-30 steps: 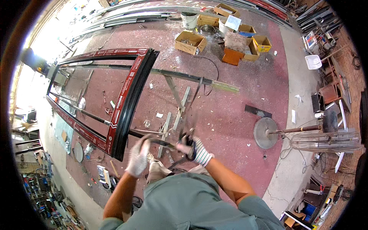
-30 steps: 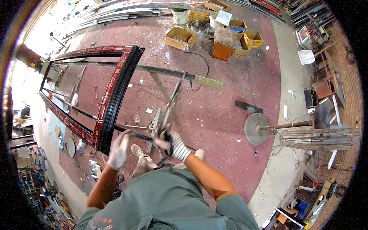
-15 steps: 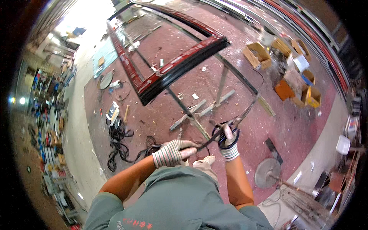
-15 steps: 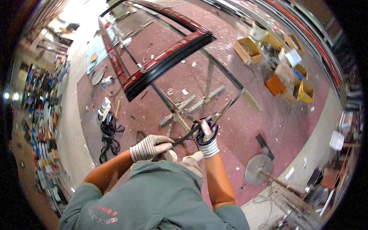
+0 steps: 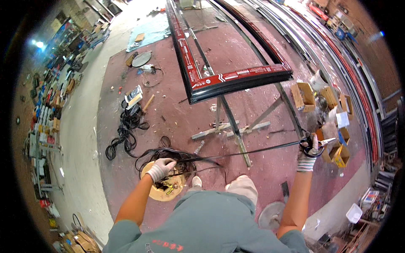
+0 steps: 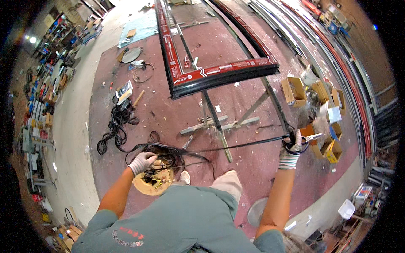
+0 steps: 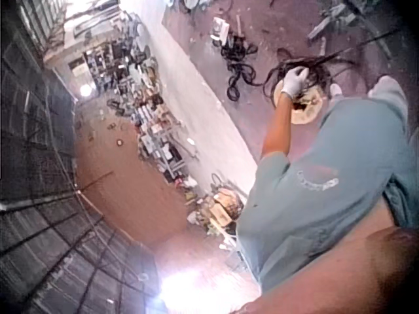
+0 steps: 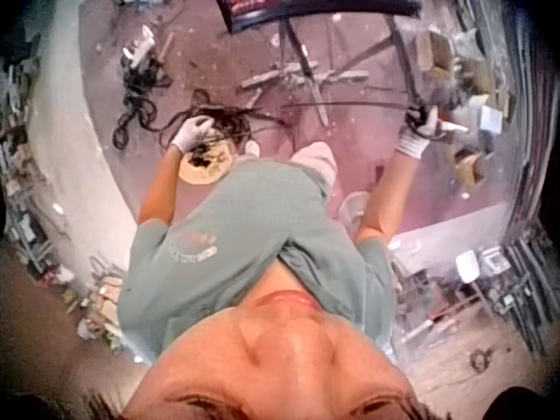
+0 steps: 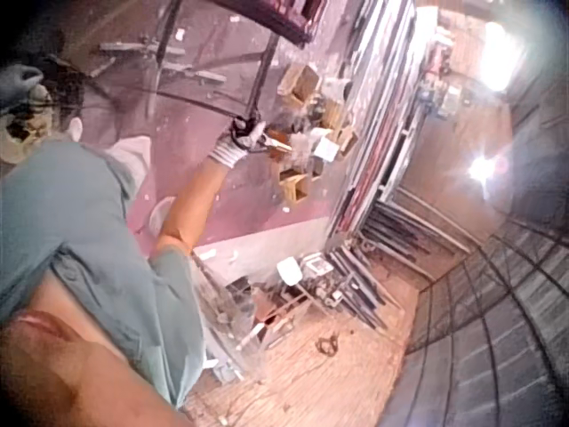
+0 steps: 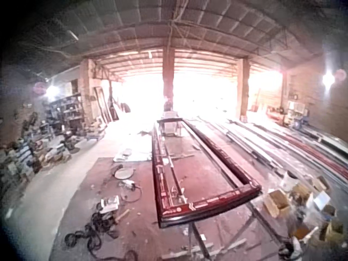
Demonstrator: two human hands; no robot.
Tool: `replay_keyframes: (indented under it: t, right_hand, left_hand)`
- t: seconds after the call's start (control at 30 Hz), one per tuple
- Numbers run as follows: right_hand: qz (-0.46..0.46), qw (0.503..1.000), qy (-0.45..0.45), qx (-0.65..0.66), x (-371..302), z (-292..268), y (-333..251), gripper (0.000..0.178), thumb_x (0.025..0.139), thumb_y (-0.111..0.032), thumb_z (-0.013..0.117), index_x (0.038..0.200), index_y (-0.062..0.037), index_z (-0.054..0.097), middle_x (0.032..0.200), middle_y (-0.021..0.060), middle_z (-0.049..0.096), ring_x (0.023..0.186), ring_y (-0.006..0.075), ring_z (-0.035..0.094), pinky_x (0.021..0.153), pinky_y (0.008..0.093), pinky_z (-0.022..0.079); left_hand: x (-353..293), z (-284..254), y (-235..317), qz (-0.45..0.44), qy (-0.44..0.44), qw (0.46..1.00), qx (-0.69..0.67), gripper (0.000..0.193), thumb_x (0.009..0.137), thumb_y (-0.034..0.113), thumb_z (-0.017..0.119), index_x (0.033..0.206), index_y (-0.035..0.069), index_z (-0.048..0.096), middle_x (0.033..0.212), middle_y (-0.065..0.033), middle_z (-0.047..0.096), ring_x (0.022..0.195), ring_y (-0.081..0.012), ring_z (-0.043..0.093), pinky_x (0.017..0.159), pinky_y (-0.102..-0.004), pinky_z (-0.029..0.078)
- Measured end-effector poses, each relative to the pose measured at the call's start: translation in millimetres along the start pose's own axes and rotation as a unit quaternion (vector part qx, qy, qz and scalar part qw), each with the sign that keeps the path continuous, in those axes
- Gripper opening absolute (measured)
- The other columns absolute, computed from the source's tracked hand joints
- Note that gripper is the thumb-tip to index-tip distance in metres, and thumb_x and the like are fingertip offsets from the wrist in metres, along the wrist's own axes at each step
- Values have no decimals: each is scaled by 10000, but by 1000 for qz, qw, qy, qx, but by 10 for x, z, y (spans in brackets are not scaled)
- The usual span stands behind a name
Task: The person fits a black rubber seal into the groove of a large window frame, then uses shears to cut the seal to length and presses it into the corner. The person repeats the cutting and fitting process along the frame edges.
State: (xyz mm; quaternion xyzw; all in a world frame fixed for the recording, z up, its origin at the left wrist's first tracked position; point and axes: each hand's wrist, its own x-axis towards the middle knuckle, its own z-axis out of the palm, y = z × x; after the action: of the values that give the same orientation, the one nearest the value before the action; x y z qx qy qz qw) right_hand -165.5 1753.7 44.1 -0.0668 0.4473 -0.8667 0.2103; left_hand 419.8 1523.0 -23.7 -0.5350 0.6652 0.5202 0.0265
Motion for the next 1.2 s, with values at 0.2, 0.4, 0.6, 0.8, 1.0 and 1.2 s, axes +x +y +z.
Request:
replay_keyframes:
  t: [0.2,0.4,0.6,0.8,1.0,1.2]
  right_hand:
    - [19,1000,-9,12,1047,41,-245,228,929,-236,740,1035,-44,678,844,46,701,572,93,580,509,218,491]
    - [23,994,-109,-7,2071,-202,-444,136,943,-102,701,838,-60,627,769,-1,616,617,89,548,558,222,470]
    - [95,989,-113,-7,3252,-605,-582,207,929,-176,746,1064,-20,725,795,6,680,595,89,548,561,220,474]
    - [53,992,-85,-70,4163,-728,-1263,162,927,-246,745,955,-87,736,674,-31,651,535,99,570,495,238,481]
    - [37,994,-58,-81,4778,-599,-1041,219,967,-265,691,1062,-67,706,709,-28,637,561,84,557,517,228,472]
    - [-20,904,-369,-213,4033,255,-1091,218,970,-118,651,1170,-45,605,862,51,617,746,107,575,609,230,478]
  left_hand:
    - [-345,-135,-703,-143,238,952,130,389,937,353,618,1137,41,737,1081,-207,739,1032,-355,712,916,-429,539]
    - [-1097,118,-347,-375,370,825,203,384,960,360,589,1167,73,741,1172,-216,709,1130,-377,672,968,-459,535]
    - [-2212,158,-952,-530,462,685,192,449,996,395,553,1223,35,695,1244,-244,681,1156,-413,662,958,-506,543]
    - [-2502,300,-1132,-600,486,635,33,498,1023,417,506,1328,42,627,1345,-241,635,1243,-397,622,1013,-505,516]
    - [-2663,347,-1347,-484,553,676,58,570,1031,484,448,1315,29,642,1265,-270,669,1174,-413,651,986,-469,516]
    - [-643,569,100,-246,468,849,15,666,935,388,702,1473,50,506,1151,-200,718,1021,-287,698,912,-398,544]
